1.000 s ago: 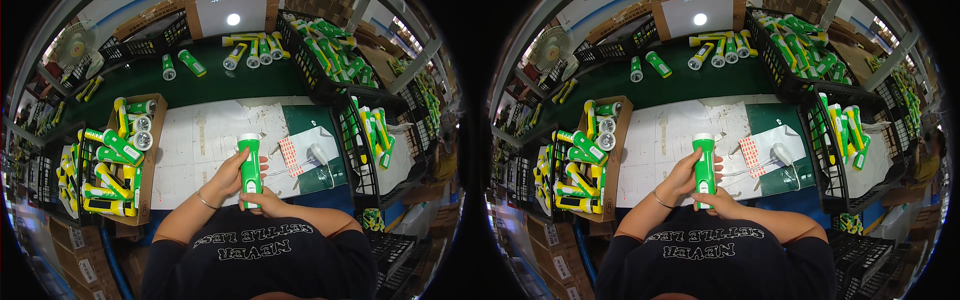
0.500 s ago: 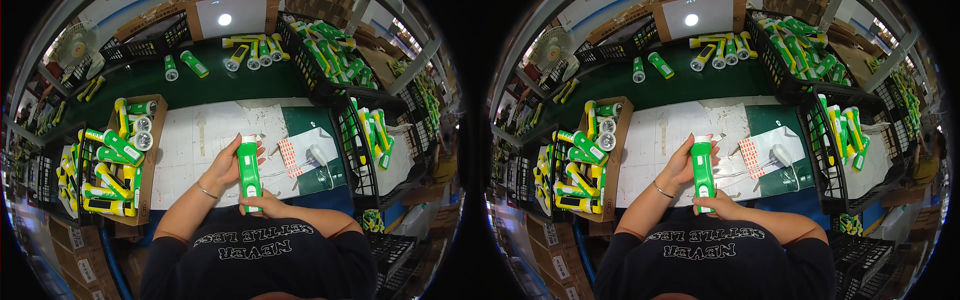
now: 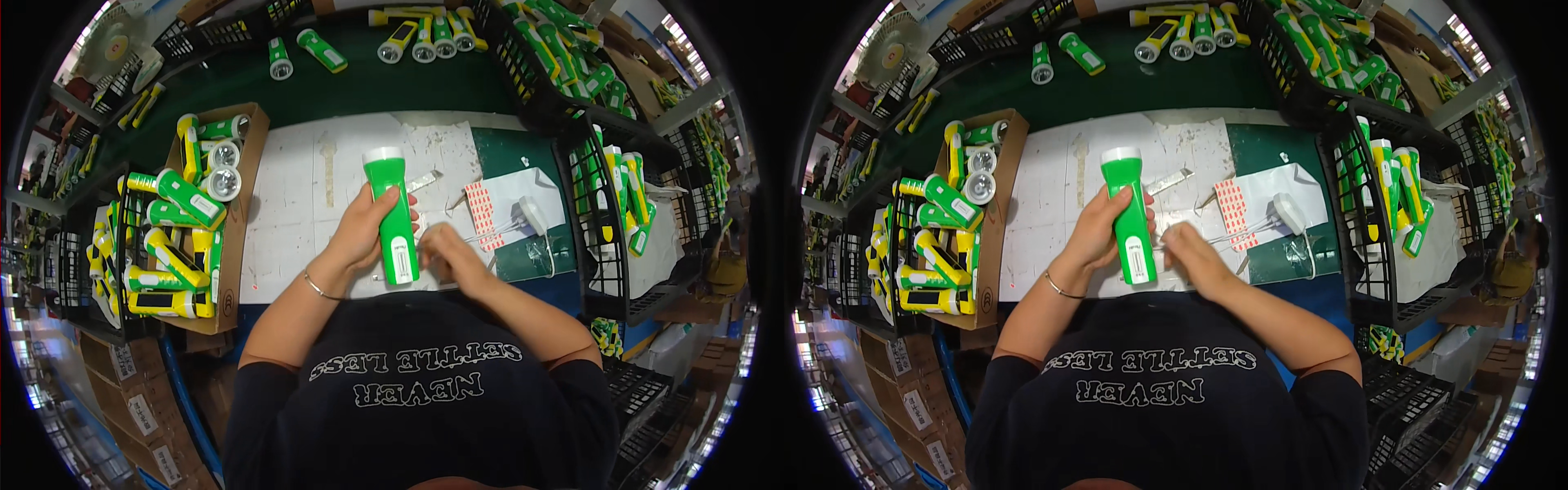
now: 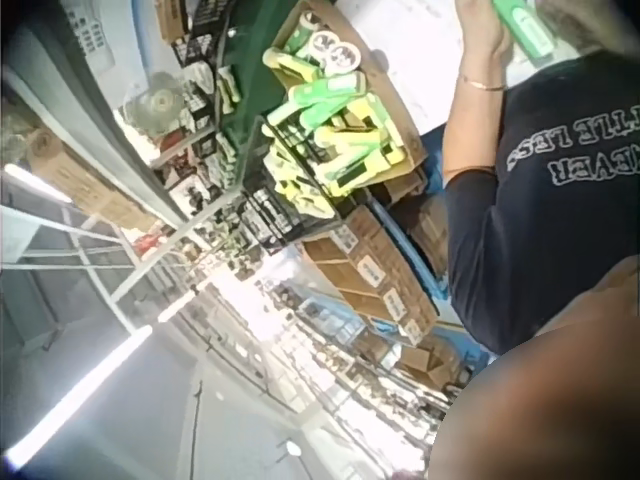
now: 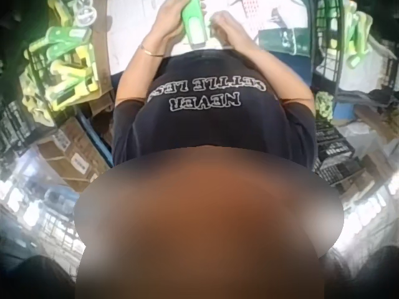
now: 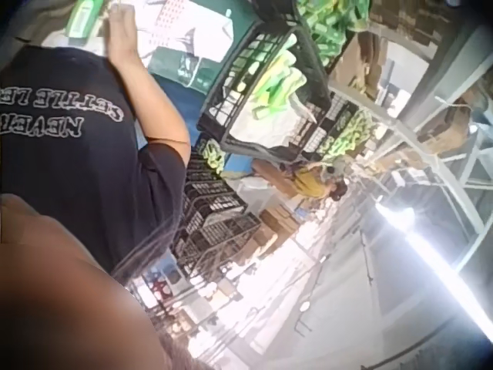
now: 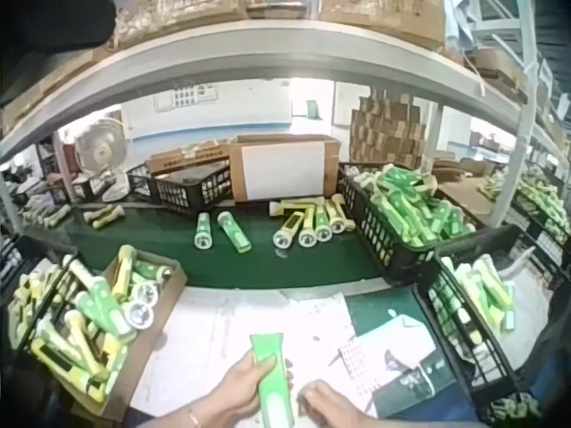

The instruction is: Inspecting and sorting solar-powered flashlights on an assembly line workbench.

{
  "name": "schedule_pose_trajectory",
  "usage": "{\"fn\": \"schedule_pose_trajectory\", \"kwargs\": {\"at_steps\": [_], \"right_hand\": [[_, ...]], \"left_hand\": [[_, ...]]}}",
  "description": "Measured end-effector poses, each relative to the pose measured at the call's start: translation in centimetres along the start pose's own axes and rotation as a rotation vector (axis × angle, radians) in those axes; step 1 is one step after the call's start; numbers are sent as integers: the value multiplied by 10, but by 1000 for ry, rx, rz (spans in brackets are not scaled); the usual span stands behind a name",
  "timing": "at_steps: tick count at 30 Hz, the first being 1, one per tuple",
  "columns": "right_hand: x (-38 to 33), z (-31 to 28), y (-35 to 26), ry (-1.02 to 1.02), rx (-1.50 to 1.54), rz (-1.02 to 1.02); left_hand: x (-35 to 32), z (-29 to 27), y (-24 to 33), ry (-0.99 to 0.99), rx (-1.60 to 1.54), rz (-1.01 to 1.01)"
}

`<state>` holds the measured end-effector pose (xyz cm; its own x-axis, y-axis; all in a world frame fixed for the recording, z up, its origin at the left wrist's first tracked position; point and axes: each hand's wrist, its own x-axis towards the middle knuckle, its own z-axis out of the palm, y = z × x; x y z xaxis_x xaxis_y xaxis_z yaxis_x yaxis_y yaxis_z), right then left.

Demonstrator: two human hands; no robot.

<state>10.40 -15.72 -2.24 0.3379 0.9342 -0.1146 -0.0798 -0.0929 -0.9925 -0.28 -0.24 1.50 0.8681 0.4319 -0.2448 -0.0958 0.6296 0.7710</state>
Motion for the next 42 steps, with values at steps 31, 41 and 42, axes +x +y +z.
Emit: {"fn": "schedule_pose_trajectory", "kwargs": {"at_steps": [31, 41, 42], "right_hand": [[45, -9, -40, 82, -257, -67], [64, -41, -85, -281, -401, 14], [63, -46, -86, -282, -403, 14]], "left_hand": [[-4, -14, 1, 46, 458, 122], [-30, -15, 24, -20, 1448, 426], [-35, -20, 34, -33, 1516, 347]]}}
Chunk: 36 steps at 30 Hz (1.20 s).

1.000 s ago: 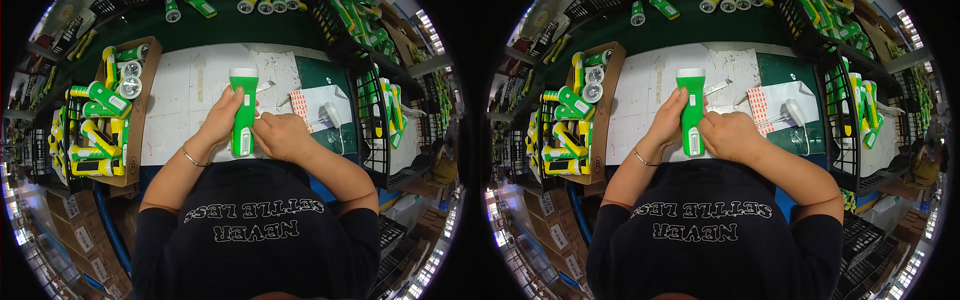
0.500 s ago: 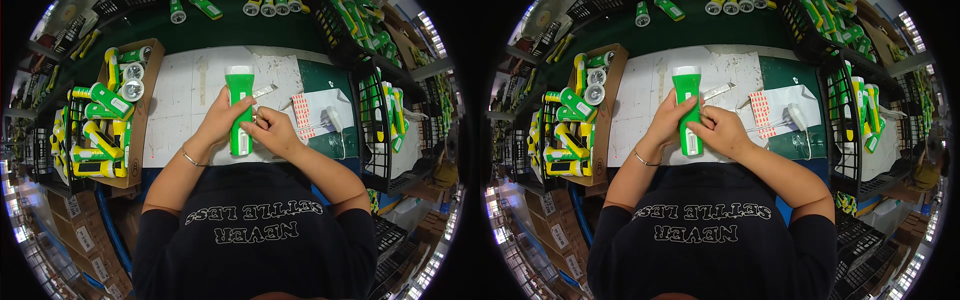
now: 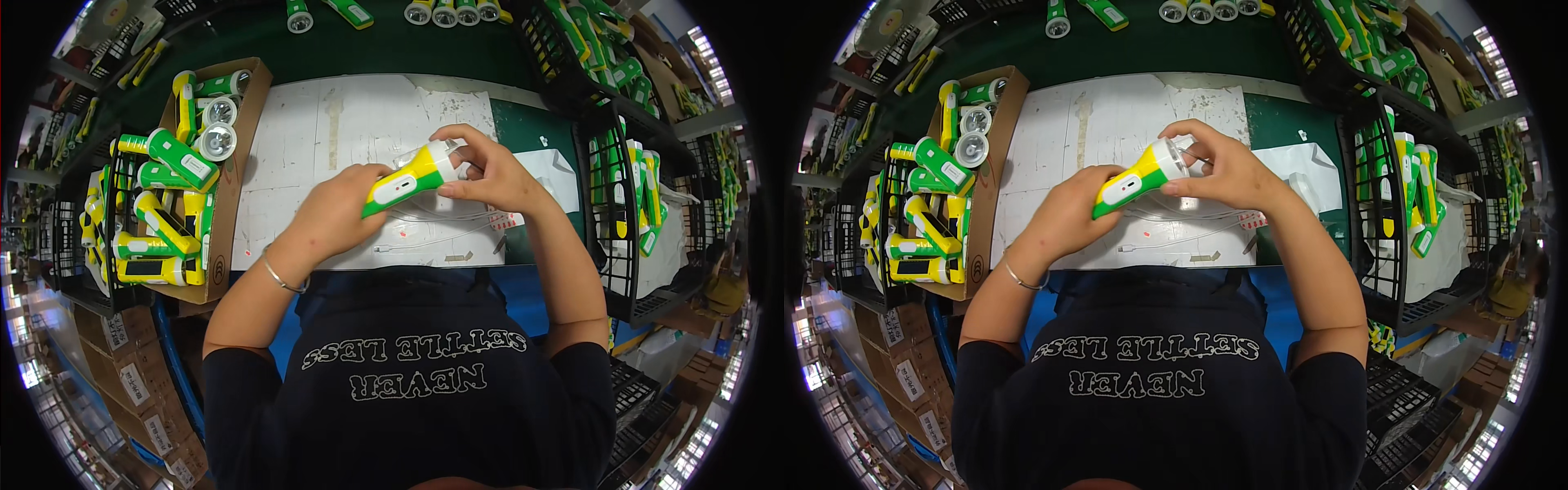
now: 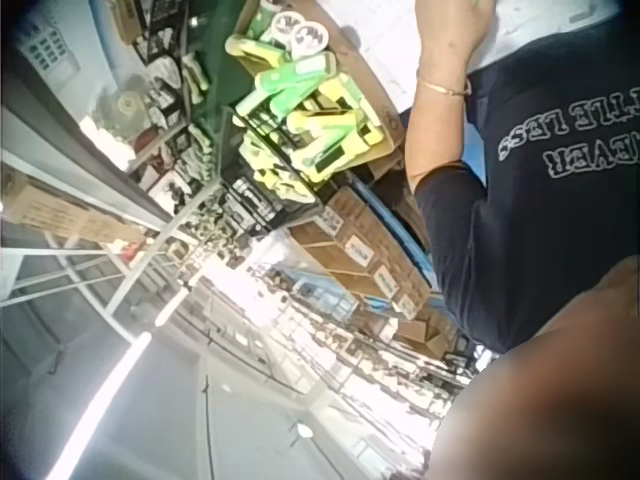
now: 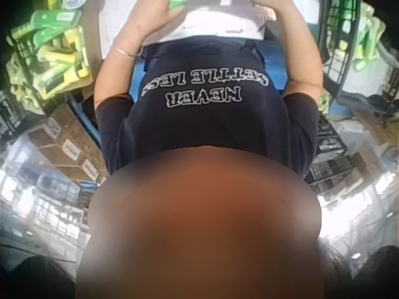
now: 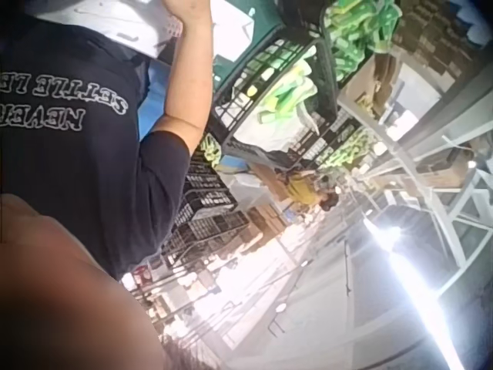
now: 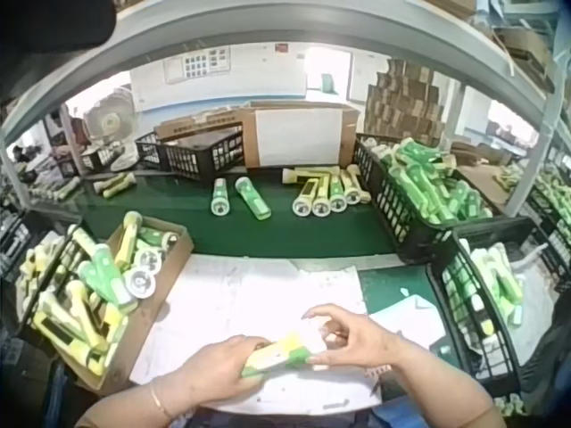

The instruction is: Inspecting and sorting solar-powered flashlights on an assembly line workbench.

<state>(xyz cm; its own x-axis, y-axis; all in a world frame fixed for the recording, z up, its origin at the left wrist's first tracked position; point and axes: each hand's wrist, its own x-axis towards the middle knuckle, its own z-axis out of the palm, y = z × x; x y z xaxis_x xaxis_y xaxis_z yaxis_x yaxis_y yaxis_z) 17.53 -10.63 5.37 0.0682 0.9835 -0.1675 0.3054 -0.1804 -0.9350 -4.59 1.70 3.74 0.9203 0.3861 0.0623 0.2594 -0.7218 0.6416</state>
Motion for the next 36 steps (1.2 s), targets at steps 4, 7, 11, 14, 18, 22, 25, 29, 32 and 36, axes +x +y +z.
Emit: {"fn": "schedule_pose_trajectory", "kwargs": {"at_steps": [4, 7, 11, 14, 18, 22, 25, 29, 32, 36], "right_hand": [[-5, -4, 12, 49, 166, -5], [0, -2, 9, 19, 222, -1], [6, 10, 8, -41, 197, -4], [9, 11, 4, -38, 128, -52], [16, 21, 21, 105, 178, -100], [15, 25, 21, 198, 106, -198], [15, 34, 8, 134, 433, -547], [24, 19, 21, 203, -25, -94], [27, 25, 35, 288, 107, -137], [33, 25, 37, 270, 109, -204]], "left_hand": [[-21, -22, -19, -53, 142, -118], [-22, -28, -15, -107, 122, -122], [-9, -21, 0, -226, -48, -121], [-8, -12, 0, -159, -124, -122], [-7, 6, 3, 29, 1, -50], [-5, 10, 16, -298, -546, -124], [-9, 15, 7, -887, -1783, -375], [5, 25, 4, -174, -302, -146], [4, 21, 15, -112, -115, -210], [4, 22, 18, -100, -10, -185]]}}
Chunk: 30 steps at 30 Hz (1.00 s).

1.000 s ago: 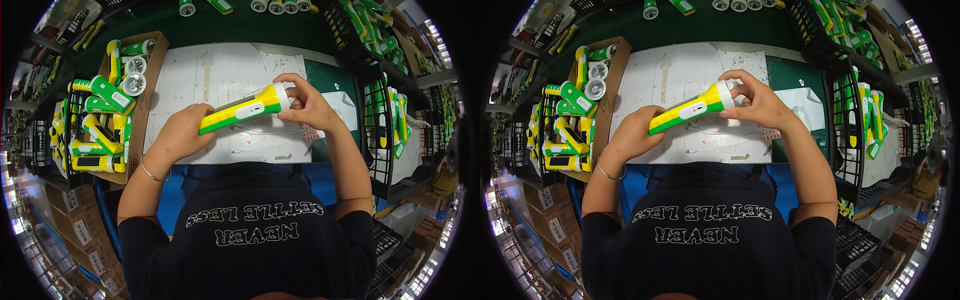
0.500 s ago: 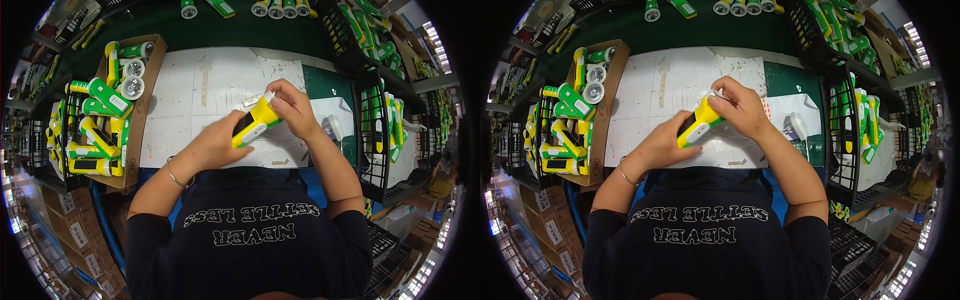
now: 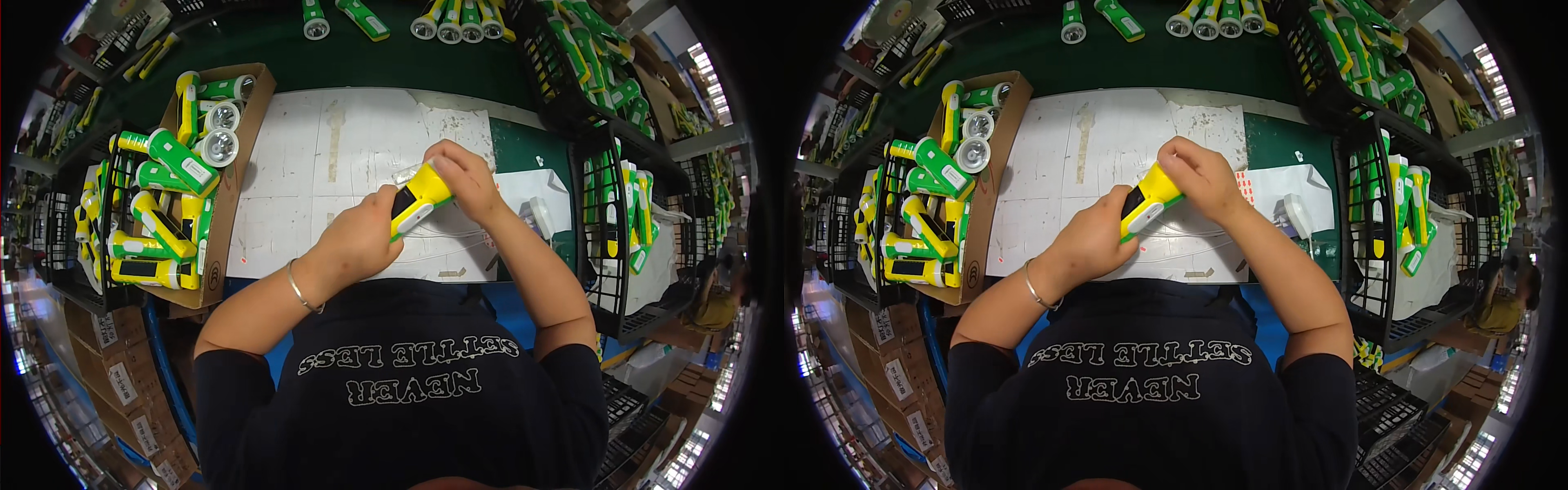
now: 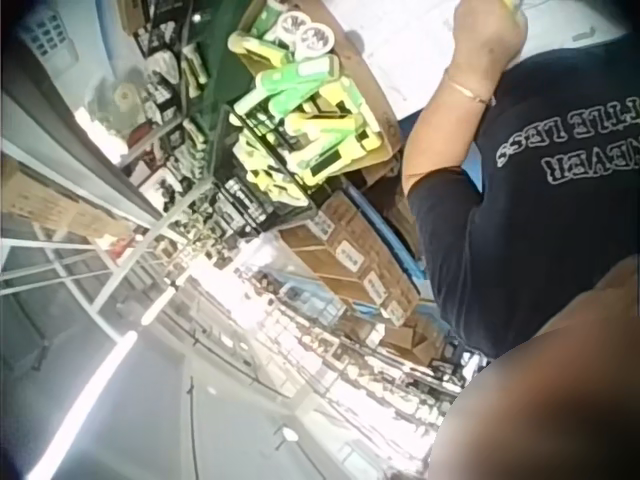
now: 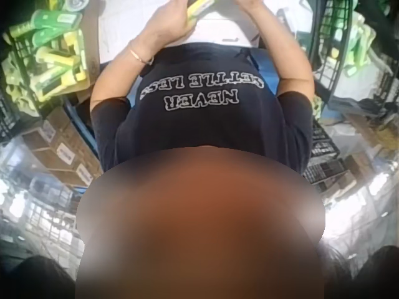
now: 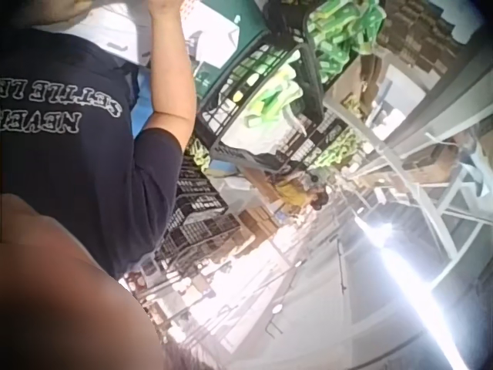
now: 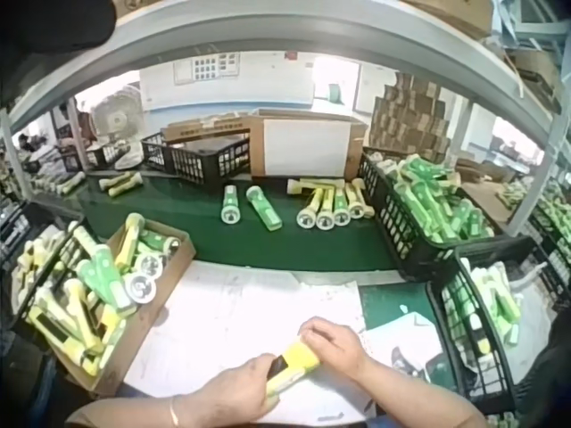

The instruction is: Inspecting and sorting solar-powered flashlights on an assembly line workbench.

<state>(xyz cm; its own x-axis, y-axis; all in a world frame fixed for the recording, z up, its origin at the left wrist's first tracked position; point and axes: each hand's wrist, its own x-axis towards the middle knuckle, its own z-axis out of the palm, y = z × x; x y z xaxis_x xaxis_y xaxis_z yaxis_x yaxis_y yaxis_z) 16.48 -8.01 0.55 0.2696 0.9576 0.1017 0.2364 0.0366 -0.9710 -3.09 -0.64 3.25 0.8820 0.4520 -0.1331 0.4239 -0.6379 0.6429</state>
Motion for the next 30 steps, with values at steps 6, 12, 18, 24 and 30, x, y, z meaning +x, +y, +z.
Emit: {"fn": "schedule_pose_trajectory", "kwargs": {"at_steps": [6, 12, 18, 24, 30], "right_hand": [[12, -10, -4, 87, -123, 128], [1, -22, -20, 192, 162, 269], [-22, -6, 0, 125, 197, 323], [-29, -5, -5, 95, 203, 290], [-36, -5, -8, 95, 213, 313]], "left_hand": [[21, 4, -3, 8, -3, 27], [31, 13, -19, -139, -1005, 48], [31, 13, -12, -137, -1580, -296], [36, 20, -19, -175, -1680, -333], [31, 19, -14, -209, -1715, -324]]}}
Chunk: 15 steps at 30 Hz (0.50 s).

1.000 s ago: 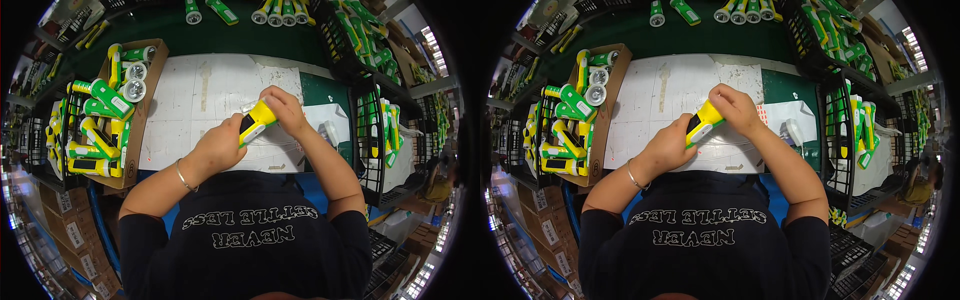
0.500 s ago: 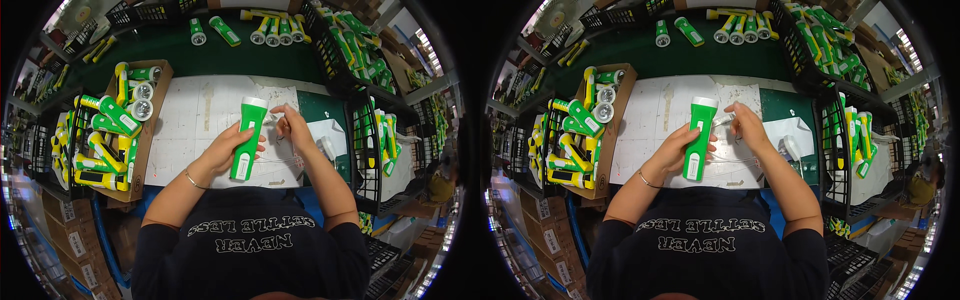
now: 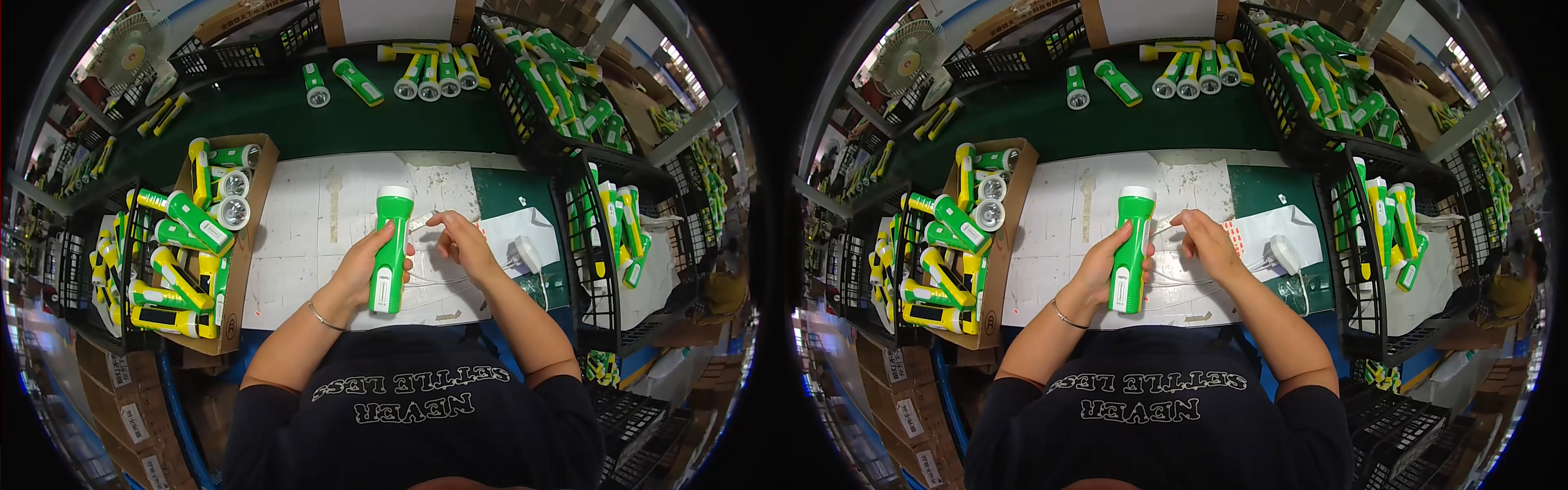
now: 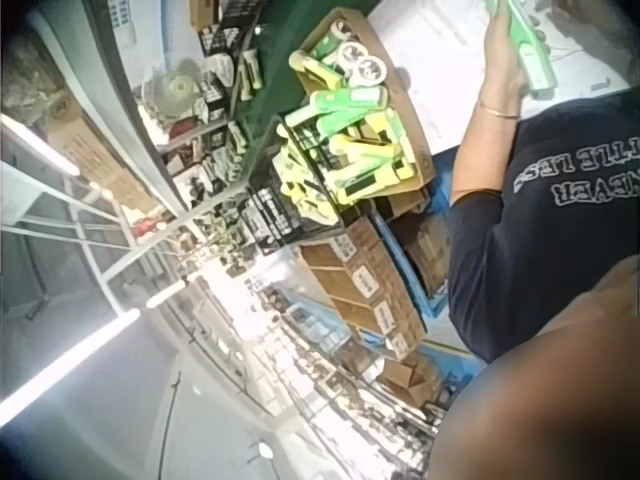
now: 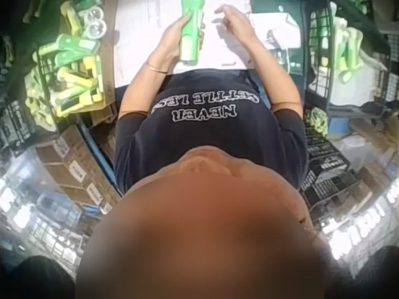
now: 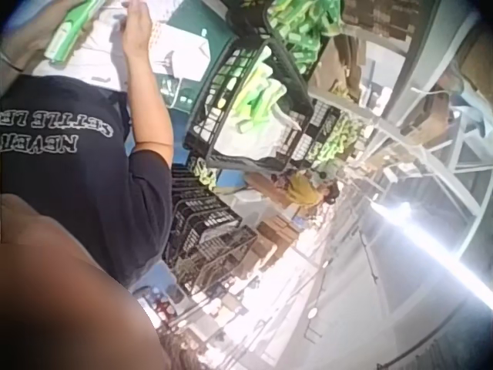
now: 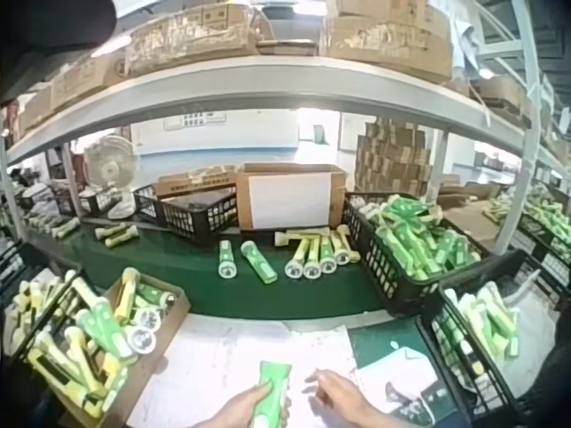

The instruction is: Inspecting and sorting solar-powered flashlights on an assembly line workbench.

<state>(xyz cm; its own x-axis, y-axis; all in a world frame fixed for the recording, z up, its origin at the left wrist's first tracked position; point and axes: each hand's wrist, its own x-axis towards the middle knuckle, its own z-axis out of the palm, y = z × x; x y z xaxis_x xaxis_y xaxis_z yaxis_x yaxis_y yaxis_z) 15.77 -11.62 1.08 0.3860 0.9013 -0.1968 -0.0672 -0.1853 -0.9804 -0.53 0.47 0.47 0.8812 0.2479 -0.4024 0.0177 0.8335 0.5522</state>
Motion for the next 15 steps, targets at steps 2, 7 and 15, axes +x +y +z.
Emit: {"fn": "schedule_pose_trajectory", "kwargs": {"at_steps": [2, 7, 15], "right_hand": [[0, 1, 0, -6, 1, -3], [3, 0, -8, -11, -83, 0], [-3, -7, -37, -217, -367, -121]], "left_hand": [[-2, 0, 0, 3, -11, -16], [-4, 0, 4, 10, 434, 121], [-36, 3, 34, 193, 1889, 622]]}}
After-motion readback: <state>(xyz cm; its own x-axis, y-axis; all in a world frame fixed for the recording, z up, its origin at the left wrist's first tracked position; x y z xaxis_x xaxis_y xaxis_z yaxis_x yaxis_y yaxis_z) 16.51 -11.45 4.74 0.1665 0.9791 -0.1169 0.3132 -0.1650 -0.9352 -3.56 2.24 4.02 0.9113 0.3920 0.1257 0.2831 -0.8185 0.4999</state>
